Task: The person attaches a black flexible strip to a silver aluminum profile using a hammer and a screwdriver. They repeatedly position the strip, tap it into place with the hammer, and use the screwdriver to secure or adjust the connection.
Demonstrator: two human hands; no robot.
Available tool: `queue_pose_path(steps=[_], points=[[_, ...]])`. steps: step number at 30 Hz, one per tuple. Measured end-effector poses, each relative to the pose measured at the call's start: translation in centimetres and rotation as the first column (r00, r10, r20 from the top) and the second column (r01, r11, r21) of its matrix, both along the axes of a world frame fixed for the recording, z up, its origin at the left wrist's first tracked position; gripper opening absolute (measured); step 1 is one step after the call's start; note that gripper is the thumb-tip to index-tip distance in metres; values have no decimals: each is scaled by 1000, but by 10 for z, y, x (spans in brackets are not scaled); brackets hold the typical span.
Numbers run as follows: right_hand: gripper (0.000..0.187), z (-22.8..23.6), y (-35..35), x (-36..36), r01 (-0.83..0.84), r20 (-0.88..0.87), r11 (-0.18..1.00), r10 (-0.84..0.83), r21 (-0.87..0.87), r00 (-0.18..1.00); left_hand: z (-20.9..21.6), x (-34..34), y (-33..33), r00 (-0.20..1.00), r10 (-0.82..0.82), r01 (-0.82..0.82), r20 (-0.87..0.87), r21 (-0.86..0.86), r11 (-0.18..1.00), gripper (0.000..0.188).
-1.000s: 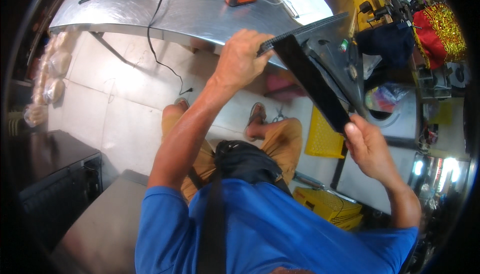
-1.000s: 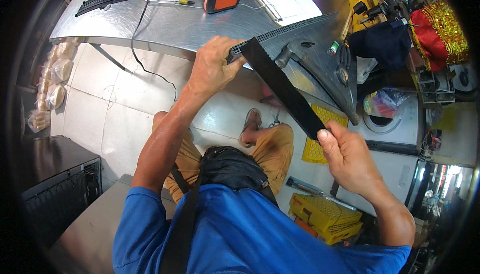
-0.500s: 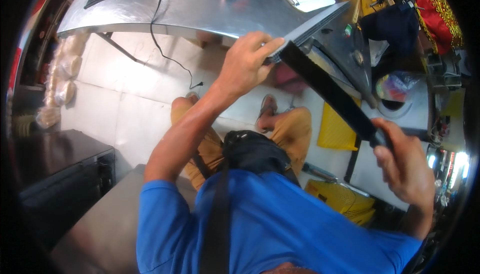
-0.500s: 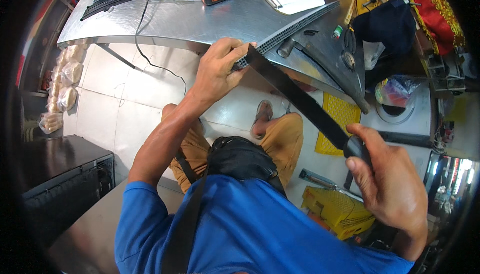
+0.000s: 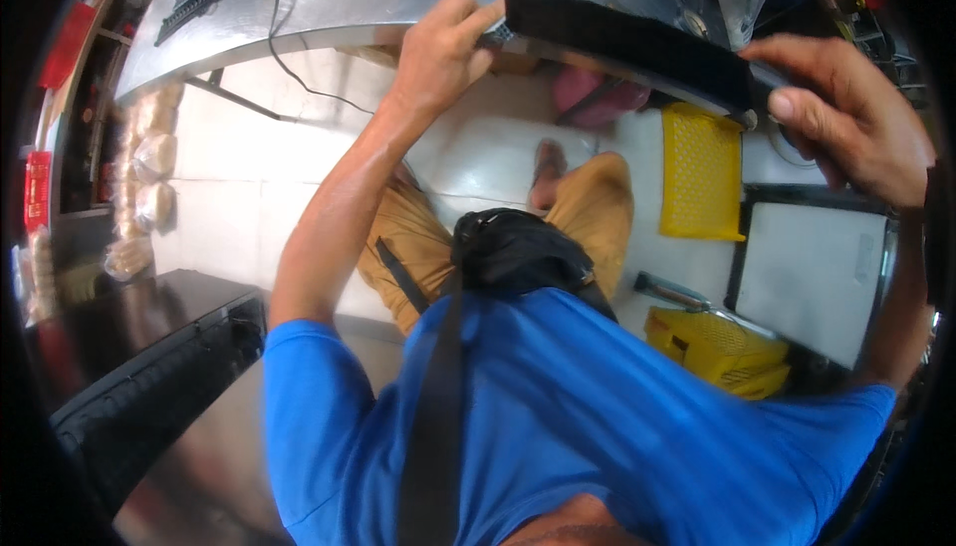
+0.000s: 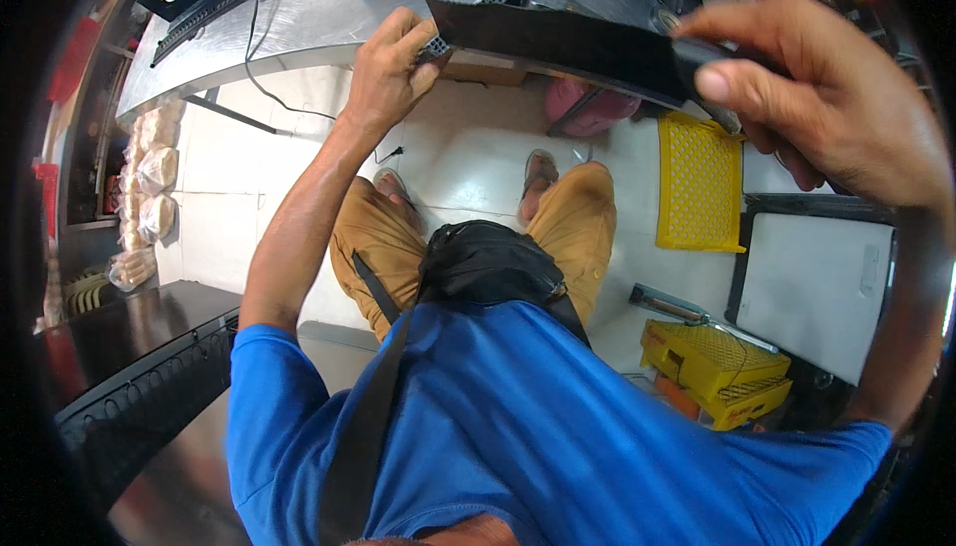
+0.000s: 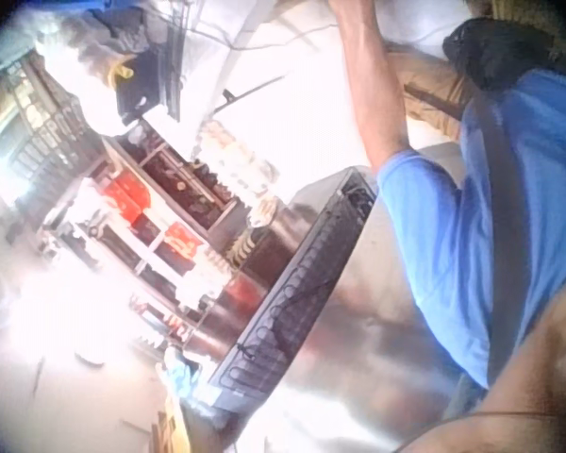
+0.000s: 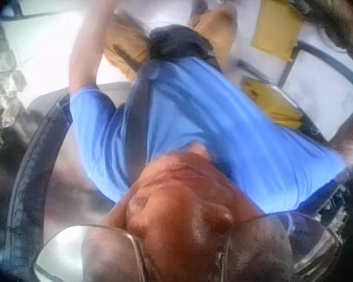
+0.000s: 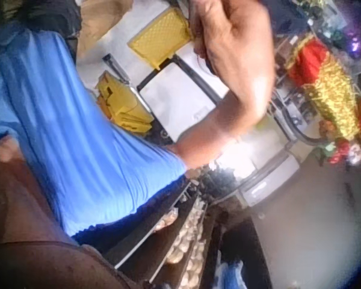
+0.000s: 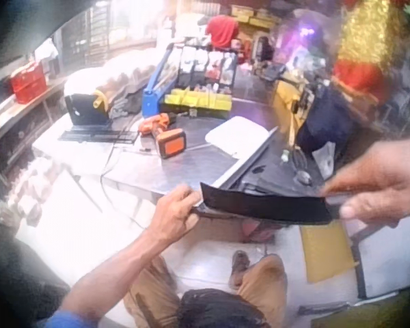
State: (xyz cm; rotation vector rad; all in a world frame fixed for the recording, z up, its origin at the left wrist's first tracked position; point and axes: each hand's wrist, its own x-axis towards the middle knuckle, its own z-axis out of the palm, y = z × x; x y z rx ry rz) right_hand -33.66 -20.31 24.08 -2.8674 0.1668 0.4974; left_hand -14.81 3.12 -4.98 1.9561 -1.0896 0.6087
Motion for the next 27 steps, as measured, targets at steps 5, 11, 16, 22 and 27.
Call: queue_pose_path(steps=[5,11,16,22,27], points=[[51,10,47,-11,100,-55,992,-95,80,994,6,-16,-10,954,166,-203,-251,-128,971,21],[42,-86,7,-24,-219,360,936,110,277,926,9,-18,3,842,10,-207,-540,-307,929,15],[49,-145,5,-34,-196,418,937,61,289,906,3,-15,5,894,49,-176,-446,-248,953,30],[44,-21,18,-26,-237,137,960,258,-150,957,-7,-15,22,992,119,-118,-37,18,993,51],[33,3,9,-18,-232,-11,956,234,-178,972,13,-6,8,963,43,-65,267,74,995,55]])
